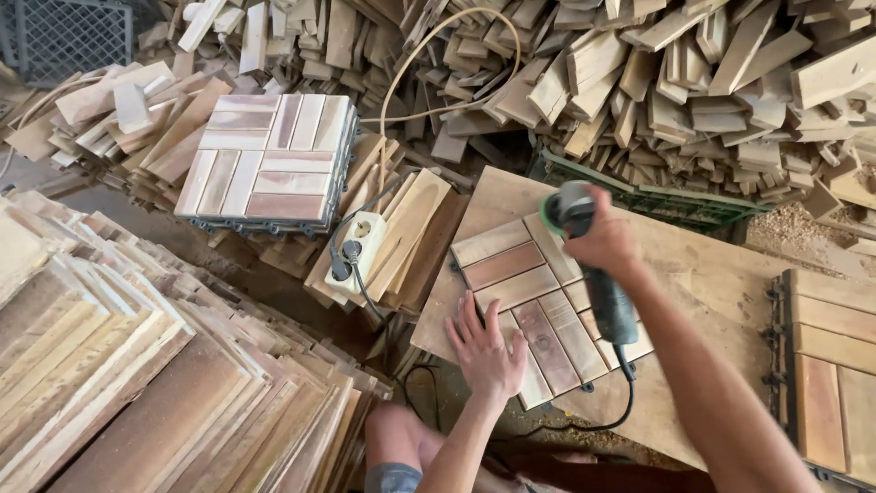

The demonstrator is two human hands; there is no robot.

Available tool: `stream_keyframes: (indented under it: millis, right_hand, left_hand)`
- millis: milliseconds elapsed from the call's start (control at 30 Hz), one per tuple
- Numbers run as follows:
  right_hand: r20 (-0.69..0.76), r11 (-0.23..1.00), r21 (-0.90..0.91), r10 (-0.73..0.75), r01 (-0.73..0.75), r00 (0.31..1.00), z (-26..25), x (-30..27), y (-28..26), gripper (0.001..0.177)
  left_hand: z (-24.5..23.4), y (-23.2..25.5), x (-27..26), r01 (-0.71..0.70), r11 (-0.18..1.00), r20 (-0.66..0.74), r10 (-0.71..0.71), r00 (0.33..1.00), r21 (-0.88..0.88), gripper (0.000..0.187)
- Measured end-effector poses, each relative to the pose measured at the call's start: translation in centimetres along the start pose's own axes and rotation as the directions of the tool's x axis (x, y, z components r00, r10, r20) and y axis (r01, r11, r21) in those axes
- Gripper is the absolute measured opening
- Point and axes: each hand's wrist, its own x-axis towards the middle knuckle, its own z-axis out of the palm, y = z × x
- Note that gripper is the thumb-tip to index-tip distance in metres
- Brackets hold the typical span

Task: The person uses a handheld electric sander to smooth the surface of a wooden block composed of multiple smaller pieces. The person moves the sander across the wood in a consistent pattern while holding the block steady with the other hand.

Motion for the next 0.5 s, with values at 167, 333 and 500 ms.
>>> stream_keyframes:
  millis: [167,333,500]
  right_hand:
    - [-0.025,0.992,-0.067,0.107,-0.108,0.994,-1.4,0.3,2.3,0.101]
    - [0.015,0.995,0.043,0.088,-0.088,0.996,-1.3,-4.5,-1.3,0.097]
    - [0.195,0.992,0.031,-0.127,0.123,0.973,-0.5,-9.9,-5.9,0.1]
  left_hand:
    - [-0.1,0.3,0.2,-0.015,1.0,-0.032,0.015,0.999,0.011,0.063]
    - [0.3,0.2,0.0,-0.023,0.999,-0.035,0.024,0.999,0.032,0.065]
    - [0.3,0.1,-0.5,-0.008,0.998,-0.092,0.003,0.996,-0.056,0.066]
